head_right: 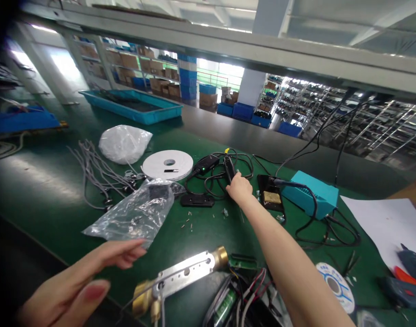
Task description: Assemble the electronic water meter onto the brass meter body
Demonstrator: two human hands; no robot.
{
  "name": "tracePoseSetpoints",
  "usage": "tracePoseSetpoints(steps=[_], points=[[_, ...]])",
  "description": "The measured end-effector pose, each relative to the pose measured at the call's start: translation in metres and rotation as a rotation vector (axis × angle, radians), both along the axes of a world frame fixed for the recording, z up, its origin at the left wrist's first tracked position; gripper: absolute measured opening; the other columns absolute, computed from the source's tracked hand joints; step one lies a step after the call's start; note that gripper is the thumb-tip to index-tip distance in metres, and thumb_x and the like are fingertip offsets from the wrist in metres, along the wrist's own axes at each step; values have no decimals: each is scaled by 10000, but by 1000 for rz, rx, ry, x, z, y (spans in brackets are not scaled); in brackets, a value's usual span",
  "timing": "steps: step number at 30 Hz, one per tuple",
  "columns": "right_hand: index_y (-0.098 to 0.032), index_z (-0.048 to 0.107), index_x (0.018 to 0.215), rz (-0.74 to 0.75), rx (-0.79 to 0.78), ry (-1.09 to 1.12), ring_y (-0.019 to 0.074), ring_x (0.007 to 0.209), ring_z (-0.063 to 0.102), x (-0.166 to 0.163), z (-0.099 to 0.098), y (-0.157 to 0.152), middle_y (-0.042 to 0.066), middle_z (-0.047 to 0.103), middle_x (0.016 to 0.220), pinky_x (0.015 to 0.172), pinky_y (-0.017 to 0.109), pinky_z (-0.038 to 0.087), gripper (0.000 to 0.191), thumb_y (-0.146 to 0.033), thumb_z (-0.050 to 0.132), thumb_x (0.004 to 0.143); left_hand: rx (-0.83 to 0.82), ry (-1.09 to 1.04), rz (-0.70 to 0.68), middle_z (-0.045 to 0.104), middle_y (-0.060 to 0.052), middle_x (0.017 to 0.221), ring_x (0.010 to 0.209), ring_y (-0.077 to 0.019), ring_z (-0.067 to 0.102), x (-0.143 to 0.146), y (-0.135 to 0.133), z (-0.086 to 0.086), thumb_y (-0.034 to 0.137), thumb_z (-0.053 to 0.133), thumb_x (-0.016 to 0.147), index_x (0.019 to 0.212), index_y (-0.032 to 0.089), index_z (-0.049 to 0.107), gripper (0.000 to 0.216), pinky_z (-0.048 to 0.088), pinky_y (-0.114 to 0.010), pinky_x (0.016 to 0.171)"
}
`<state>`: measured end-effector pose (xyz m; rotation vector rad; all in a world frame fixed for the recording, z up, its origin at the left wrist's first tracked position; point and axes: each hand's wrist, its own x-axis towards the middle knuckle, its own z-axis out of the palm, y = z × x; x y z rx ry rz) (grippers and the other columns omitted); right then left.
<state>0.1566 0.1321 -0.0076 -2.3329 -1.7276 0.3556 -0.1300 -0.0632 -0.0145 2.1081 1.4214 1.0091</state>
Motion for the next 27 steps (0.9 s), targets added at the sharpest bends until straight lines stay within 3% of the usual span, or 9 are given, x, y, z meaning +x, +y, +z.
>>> tracePoseSetpoints(steps=[4, 8, 10, 15, 19, 22, 27], points=[[-112, 591, 1027, -31, -15, 146, 161, 777, 613, 6, 0, 0, 66, 637, 879, 760, 374, 496, 417, -492, 514, 874, -144, -20, -104, 683, -11, 985, 891, -166, 655, 20, 26, 12, 340, 390, 940, 1106, 267, 576, 259, 541, -276, 786], [-126, 588, 771, 31, 26, 415, 113, 519, 489, 17, 17, -11, -2, 531, 598, 513, 270, 425, 331, -455, 573, 804, -169, 71, -169, 667, -58, 978, 918, -182, 639, 38, 45, 4, 205, 342, 930, 1006, 190, 619, 287, 525, -324, 817], [-152, 544, 728, 66, 85, 586, 104, 476, 438, 21, 31, -21, -17, 477, 562, 430, 248, 367, 250, -398, 577, 763, -165, 107, -166, 654, -74, 994, 920, -188, 634, 43, 49, -2, 177, 357, 917, 1023, 169, 617, 280, 516, -341, 824], [-193, 479, 803, 147, 238, 1036, 90, 549, 481, 20, 79, -56, -18, 483, 657, 472, 196, 438, 194, -387, 470, 796, -185, 150, -193, 639, -62, 997, 894, -183, 625, 54, 55, -1, 164, 442, 899, 1039, 174, 612, 220, 504, -325, 797], [-165, 557, 923, 165, 252, 1585, 42, 467, 398, 14, 114, -78, -34, 456, 627, 389, 120, 343, 303, -431, 412, 903, -109, 235, -274, 640, -62, 994, 902, -183, 621, 72, 76, 6, 123, 456, 890, 1006, 160, 627, 210, 491, -310, 800], [-157, 581, 984, 171, 220, 1749, 18, 466, 397, 14, 128, -88, -34, 461, 640, 399, 89, 325, 434, -497, 315, 941, -36, 308, -338, 653, -65, 974, 889, -182, 628, 85, 104, 10, 95, 483, 868, 977, 149, 648, 206, 484, -294, 804], [-165, 590, 1075, 285, 224, 1901, 0, 479, 395, 20, 136, -104, -53, 440, 630, 440, 86, 328, 543, -595, 303, 908, 1, 339, -294, 673, -75, 968, 883, -193, 628, 80, 139, 14, 127, 431, 899, 974, 141, 661, 243, 471, -308, 812]])
